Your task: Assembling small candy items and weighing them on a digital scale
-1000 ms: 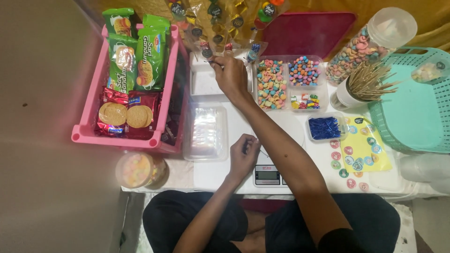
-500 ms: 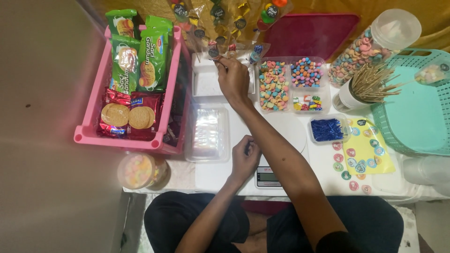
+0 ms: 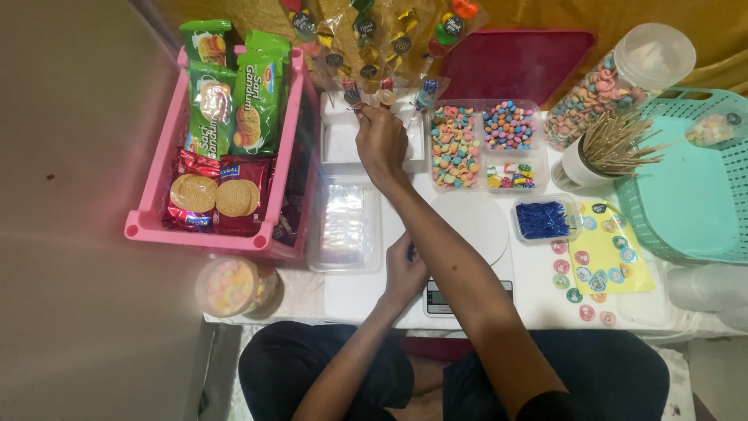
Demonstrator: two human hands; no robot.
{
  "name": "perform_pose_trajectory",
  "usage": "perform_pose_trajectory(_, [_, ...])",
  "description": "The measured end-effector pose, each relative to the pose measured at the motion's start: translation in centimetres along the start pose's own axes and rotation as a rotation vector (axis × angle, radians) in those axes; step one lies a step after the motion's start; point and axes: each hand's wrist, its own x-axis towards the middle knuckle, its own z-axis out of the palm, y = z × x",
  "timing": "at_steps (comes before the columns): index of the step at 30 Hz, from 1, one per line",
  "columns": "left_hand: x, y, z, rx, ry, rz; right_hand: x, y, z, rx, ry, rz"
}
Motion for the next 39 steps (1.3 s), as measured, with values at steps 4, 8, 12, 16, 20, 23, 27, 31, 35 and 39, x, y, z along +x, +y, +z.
perform_pose_trajectory(4, [0.3,0.6,-0.3,0.016,-0.019,0.010,-0.3,-0.5,0.3,-0.020,0.012,0.044])
perform_pose_trajectory(8, [0.4,0.1,-0.3,0.035,-0.031,0.015,-0.3,-0.3,0.7,-0.023,0.018,0.040])
perform_pose_trajectory(12, [0.1,-1.2,-0.4,0.036,-0.046,-0.042,-0.5,-0.8,0.7,-0.011,0.029,0.058])
perform_pose_trajectory(16, [-0.2,-2.6,-0.5,0.040,-0.047,-0.047,-0.5,0.4,1.9,-0.030,0.043,0.059])
perform_pose_trajectory(20, [-0.1,-3.9,-0.5,0.046,-0.045,-0.047,-0.5,0.7,2.1,-0.043,0.060,0.062])
perform_pose_trajectory(23, [-0.3,-4.8,-0.4,0.049,-0.048,-0.048,-0.8,0.7,1.8,-0.034,0.064,0.050])
perform_pose_trajectory(27, [-0.3,-5.4,-0.3,0.055,-0.054,-0.047,-1.3,0.0,1.1,0.035,0.077,0.021])
perform_pose_trajectory(31, [-0.1,-5.1,-0.2,0.058,-0.058,-0.042,-2.1,-0.4,0.3,0.017,0.035,0.034])
perform_pose_trajectory(35, [0.0,-3.0,-0.1,0.013,-0.036,-0.060,-3.4,-1.9,-2.2,0.063,-0.019,0.013])
perform_pose_trajectory(39, [-0.2,-4.2,-0.1,0.020,-0.021,-0.090,-5.4,-1.2,-4.1,0.089,-0.093,-0.071])
